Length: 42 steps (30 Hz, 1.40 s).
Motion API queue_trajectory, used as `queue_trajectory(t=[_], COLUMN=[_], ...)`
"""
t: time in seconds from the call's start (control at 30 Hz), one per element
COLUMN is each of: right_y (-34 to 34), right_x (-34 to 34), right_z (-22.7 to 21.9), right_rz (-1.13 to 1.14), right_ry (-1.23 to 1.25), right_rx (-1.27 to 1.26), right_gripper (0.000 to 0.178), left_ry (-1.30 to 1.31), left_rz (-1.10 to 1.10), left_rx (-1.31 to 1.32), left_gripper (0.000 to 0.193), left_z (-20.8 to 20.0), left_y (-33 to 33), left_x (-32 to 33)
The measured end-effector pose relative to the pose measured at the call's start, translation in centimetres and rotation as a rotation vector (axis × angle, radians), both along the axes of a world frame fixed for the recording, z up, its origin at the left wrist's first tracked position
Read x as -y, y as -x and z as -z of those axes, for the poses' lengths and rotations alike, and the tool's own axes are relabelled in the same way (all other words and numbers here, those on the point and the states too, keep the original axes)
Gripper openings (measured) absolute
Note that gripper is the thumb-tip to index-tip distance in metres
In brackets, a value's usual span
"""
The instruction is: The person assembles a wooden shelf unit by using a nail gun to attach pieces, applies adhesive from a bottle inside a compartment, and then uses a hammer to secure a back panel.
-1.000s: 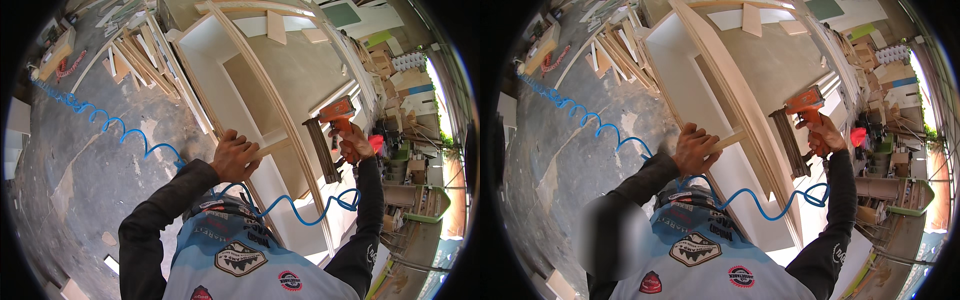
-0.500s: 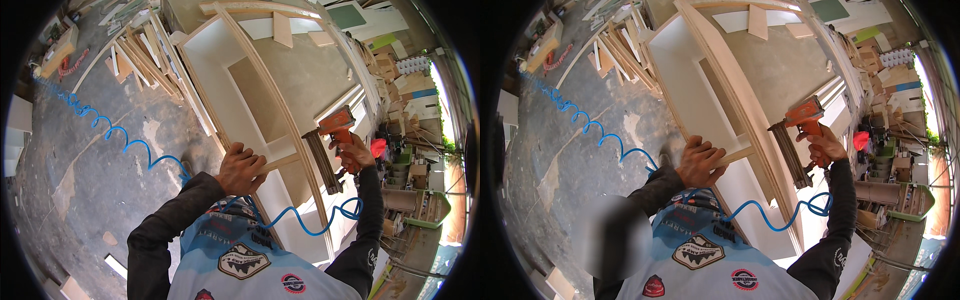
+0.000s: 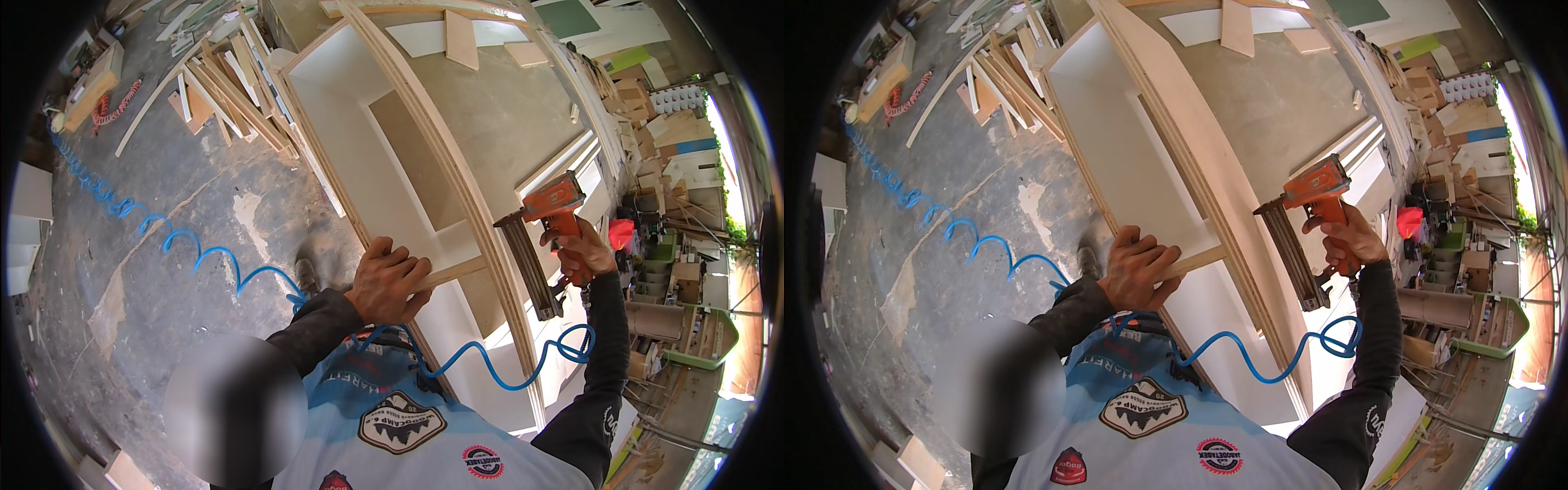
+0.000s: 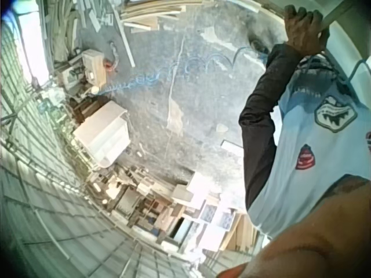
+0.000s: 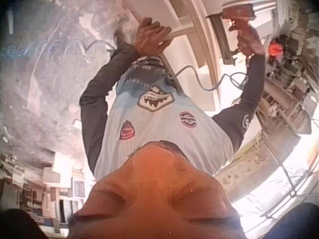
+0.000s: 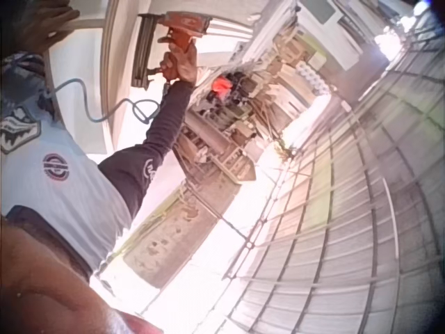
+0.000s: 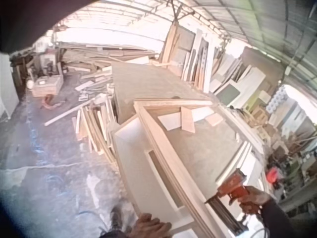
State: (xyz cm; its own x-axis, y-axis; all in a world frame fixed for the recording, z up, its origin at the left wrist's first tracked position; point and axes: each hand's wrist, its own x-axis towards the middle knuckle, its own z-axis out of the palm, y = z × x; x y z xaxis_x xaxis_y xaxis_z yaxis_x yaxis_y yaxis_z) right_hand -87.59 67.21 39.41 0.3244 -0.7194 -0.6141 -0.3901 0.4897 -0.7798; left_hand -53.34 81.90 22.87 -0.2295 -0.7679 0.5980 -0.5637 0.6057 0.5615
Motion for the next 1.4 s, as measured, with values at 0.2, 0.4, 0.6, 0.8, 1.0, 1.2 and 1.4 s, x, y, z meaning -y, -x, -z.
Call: queue_trajectory(t=[0.2,0.4,0.6,0.8,1.0,1.2,1.4], right_y=[-0.1,0.3,0.5,1.0,1.8,1.8,1.8], right_x=[-0.2,-0.3,-0.1,0.2,0.4,0.5,0.7], right_z=[0.0,0.2,0.2,1.0,1.4,1.7,1.9], right_rz=[-0.014,0.008,-0.016,0.014,0.000,0.017,0.003], right_ry=[0.007,0.008,0.003,-0.008,-0.005,-0.013,0.004], right_rx=[-0.005,0.009,-0.001,-0.006,-0.020,0.002,0.005], right_gripper=[0.056,0.056,0.055,0.054,0.053,0.050,0.051], left_ry=[0.005,-0.009,-0.006,-0.003,0.004,-0.025,-0.010], left_rz=[0.004,0.004,-0.006,-0.006,-0.009,-0.006,-0.012], left_rx=[-0.004,0.009,0.009,0.005,0.001,0.014,0.004], left_gripper=[0.030,0.029,0.030,0.030,0.031,0.030,0.033], left_z=[0.0,0.0,-0.1,-0.1,-0.1,-0.1,-0.2], left_y=[0.0,0.0,0.2,0.1,0.2,0.1,0.2], left_x=[0.2,0.1,0.1,0.0,0.0,-0.1,-0.1])
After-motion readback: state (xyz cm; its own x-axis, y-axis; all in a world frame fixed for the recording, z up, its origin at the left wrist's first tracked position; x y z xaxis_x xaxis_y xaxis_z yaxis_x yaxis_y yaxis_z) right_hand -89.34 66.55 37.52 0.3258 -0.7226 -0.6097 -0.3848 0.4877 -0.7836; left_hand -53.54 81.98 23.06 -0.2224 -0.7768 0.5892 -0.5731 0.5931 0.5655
